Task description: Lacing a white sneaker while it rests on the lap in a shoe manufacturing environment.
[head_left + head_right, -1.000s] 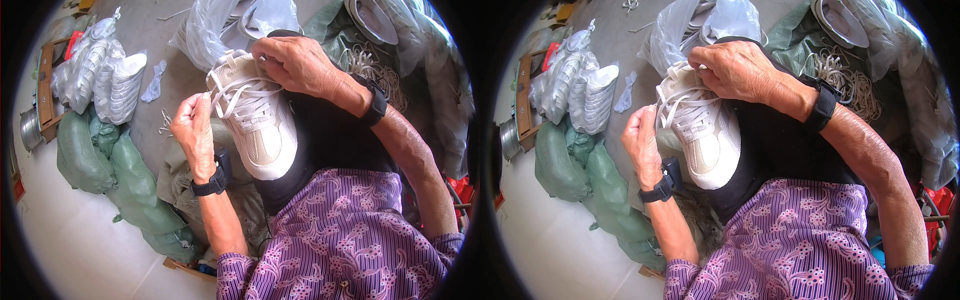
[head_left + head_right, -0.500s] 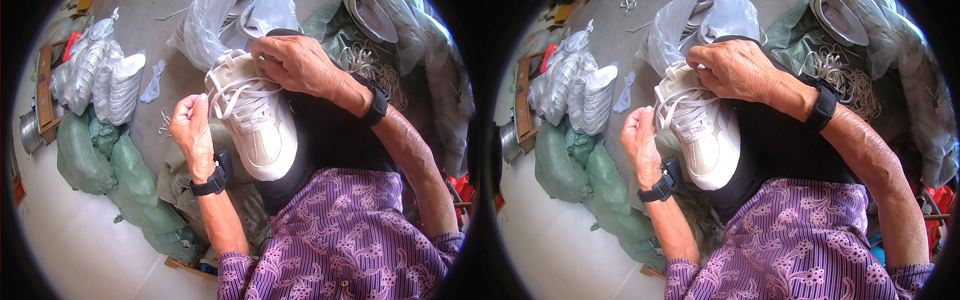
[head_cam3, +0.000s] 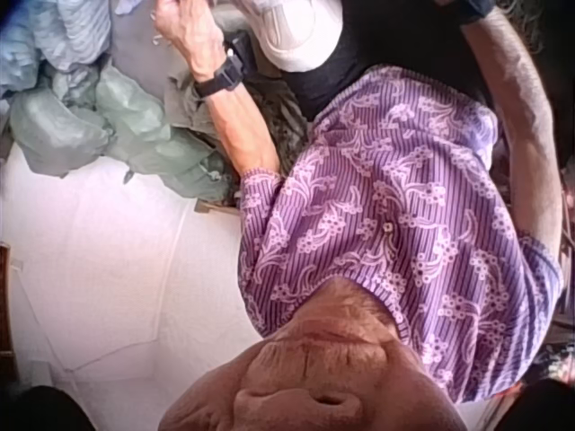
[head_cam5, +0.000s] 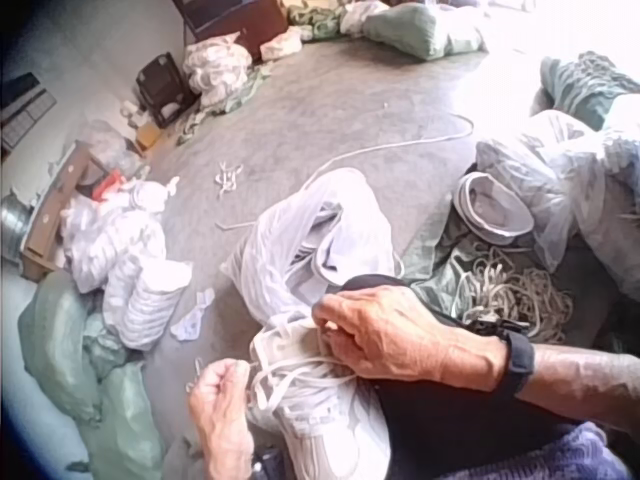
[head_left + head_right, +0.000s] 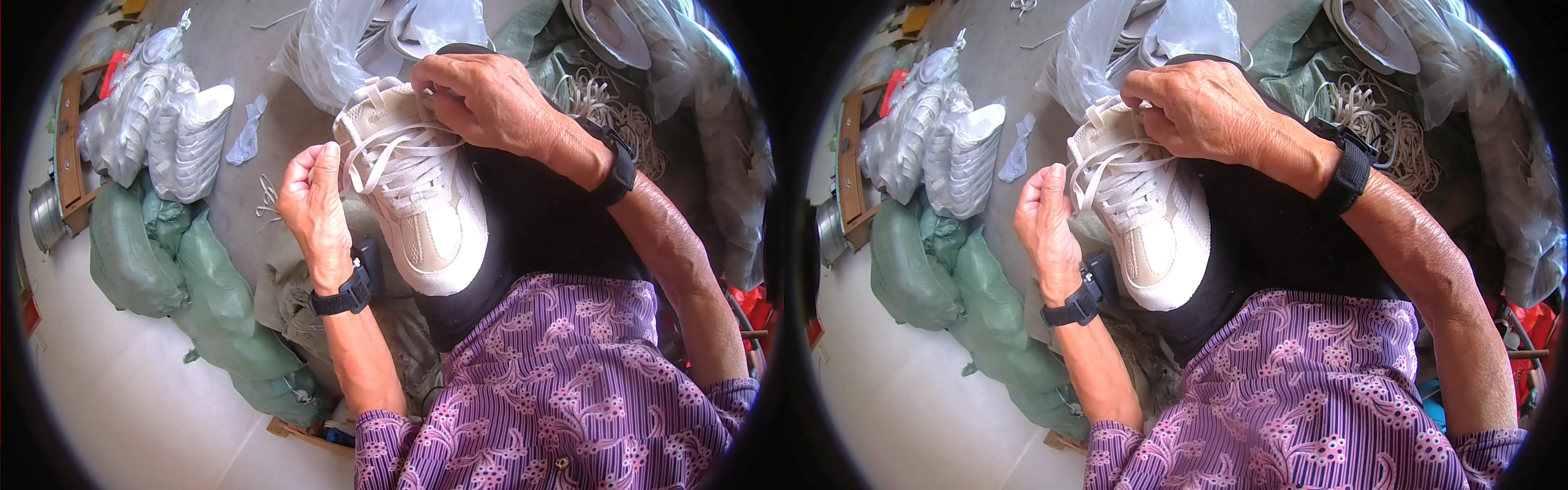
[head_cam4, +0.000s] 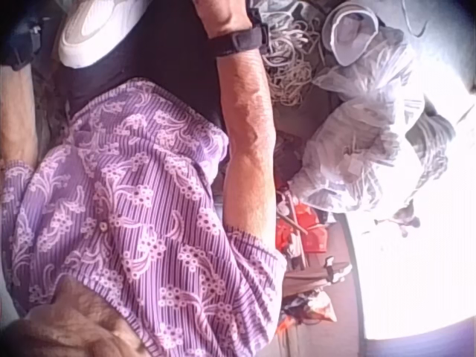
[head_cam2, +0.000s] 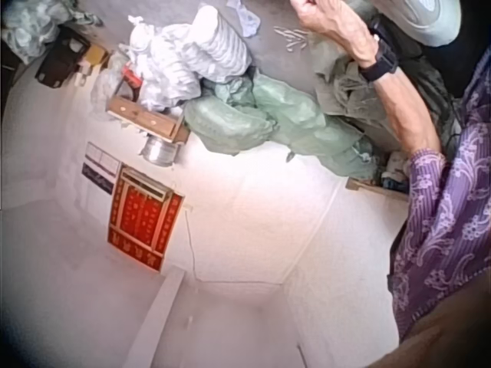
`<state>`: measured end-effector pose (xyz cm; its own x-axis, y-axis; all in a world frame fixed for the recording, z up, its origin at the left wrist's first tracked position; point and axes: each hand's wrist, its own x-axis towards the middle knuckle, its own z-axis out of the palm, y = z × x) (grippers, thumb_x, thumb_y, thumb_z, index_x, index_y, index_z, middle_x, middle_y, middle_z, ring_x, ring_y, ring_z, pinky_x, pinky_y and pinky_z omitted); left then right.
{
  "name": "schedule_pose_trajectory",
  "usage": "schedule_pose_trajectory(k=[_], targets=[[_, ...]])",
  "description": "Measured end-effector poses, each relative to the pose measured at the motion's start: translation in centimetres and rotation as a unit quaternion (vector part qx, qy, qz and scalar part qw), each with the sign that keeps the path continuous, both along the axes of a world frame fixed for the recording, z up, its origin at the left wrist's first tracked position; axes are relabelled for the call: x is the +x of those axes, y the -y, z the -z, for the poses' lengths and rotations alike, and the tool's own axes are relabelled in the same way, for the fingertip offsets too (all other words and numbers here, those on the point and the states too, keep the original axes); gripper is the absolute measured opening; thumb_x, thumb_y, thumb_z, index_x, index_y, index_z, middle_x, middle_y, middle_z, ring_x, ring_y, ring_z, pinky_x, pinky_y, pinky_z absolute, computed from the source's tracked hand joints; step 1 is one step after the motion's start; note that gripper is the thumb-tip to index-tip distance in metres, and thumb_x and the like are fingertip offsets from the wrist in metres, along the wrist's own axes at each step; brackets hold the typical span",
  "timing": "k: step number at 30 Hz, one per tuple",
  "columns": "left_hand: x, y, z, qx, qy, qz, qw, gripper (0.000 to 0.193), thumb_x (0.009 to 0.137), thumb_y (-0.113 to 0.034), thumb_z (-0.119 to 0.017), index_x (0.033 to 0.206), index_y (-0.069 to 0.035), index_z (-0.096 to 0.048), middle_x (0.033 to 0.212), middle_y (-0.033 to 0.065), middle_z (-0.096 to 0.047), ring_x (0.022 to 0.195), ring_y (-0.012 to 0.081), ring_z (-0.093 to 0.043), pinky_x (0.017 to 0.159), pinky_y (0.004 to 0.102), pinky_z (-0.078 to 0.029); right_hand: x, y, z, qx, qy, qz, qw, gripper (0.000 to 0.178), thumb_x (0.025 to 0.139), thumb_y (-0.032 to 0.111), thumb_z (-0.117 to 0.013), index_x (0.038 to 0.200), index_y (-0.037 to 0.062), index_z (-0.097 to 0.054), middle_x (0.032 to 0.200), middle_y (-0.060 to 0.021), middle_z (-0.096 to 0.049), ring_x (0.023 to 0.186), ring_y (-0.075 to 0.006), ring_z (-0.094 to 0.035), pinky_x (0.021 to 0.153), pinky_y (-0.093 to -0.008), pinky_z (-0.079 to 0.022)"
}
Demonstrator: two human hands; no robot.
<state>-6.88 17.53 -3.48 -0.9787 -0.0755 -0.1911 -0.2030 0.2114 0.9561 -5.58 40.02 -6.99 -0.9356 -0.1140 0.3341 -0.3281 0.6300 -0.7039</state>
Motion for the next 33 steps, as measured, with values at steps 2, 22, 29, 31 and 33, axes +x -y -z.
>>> schedule_pose_trajectory(k=[2, 22, 29, 31, 33], targets=[[-0.1, -0.1, 0.1, 0.003, -0.001, -0.004, 1.0, 0.021, 0.086, -0.021, -0.071, 0.092, -0.003, -0.063, 0.069, -0.0081, -0.048, 0.056, 0.002, -0.037, 0.052, 0.0188, -0.028, 0.0, 0.1, 0.0, -0.001, 0.0, -0.001, 1.0, 0.018, 0.077, 0.011, -0.057, 0.094, 0.0075, -0.058, 0.078, -0.0123, -0.065, 0.076, -0.0333, -0.064, 0.065, -0.0427, -0.05], [-0.4, -0.7, 0.0, 0.042, 0.001, 0.009, 0.999, 0.018, 0.086, -0.018, -0.07, 0.092, -0.005, -0.06, 0.071, -0.0064, -0.052, 0.058, 0.0026, -0.04, 0.054, 0.0177, -0.032, -0.2, -0.2, -0.4, -0.011, 0.001, 0.005, 1.0, 0.016, 0.076, 0.01, -0.055, 0.092, 0.0078, -0.059, 0.075, -0.012, -0.064, 0.073, -0.0327, -0.064, 0.064, -0.0422, -0.05], [-0.3, -1.0, 0.0, 0.04, -0.015, -0.011, 0.999, 0.017, 0.084, -0.015, -0.071, 0.091, -0.005, -0.06, 0.075, -0.0058, -0.055, 0.061, 0.0021, -0.043, 0.055, 0.0177, -0.035, -0.3, -0.2, -0.5, -0.011, -0.008, 0.003, 1.0, 0.016, 0.076, 0.01, -0.056, 0.091, 0.0077, -0.059, 0.074, -0.0119, -0.064, 0.073, -0.0329, -0.063, 0.063, -0.042, -0.05], [-0.2, -1.2, 0.2, -0.006, -0.051, -0.03, 0.998, 0.016, 0.085, -0.014, -0.07, 0.09, -0.004, -0.059, 0.075, -0.0064, -0.054, 0.061, 0.0017, -0.043, 0.055, 0.017, -0.034, -0.4, -0.2, -0.5, -0.008, -0.01, 0.004, 1.0, 0.016, 0.076, 0.011, -0.056, 0.091, 0.0076, -0.059, 0.075, -0.0119, -0.064, 0.072, -0.0328, -0.063, 0.063, -0.0418, -0.05], [0.0, -1.3, 0.2, -0.008, -0.056, -0.028, 0.998, 0.015, 0.085, -0.014, -0.07, 0.089, -0.004, -0.059, 0.074, -0.0067, -0.053, 0.061, 0.0015, -0.043, 0.054, 0.0167, -0.033, -0.3, -0.2, -0.5, -0.01, -0.009, 0.003, 1.0, 0.017, 0.076, 0.011, -0.056, 0.092, 0.0076, -0.059, 0.075, -0.0118, -0.064, 0.072, -0.0326, -0.063, 0.063, -0.0418, -0.05]])
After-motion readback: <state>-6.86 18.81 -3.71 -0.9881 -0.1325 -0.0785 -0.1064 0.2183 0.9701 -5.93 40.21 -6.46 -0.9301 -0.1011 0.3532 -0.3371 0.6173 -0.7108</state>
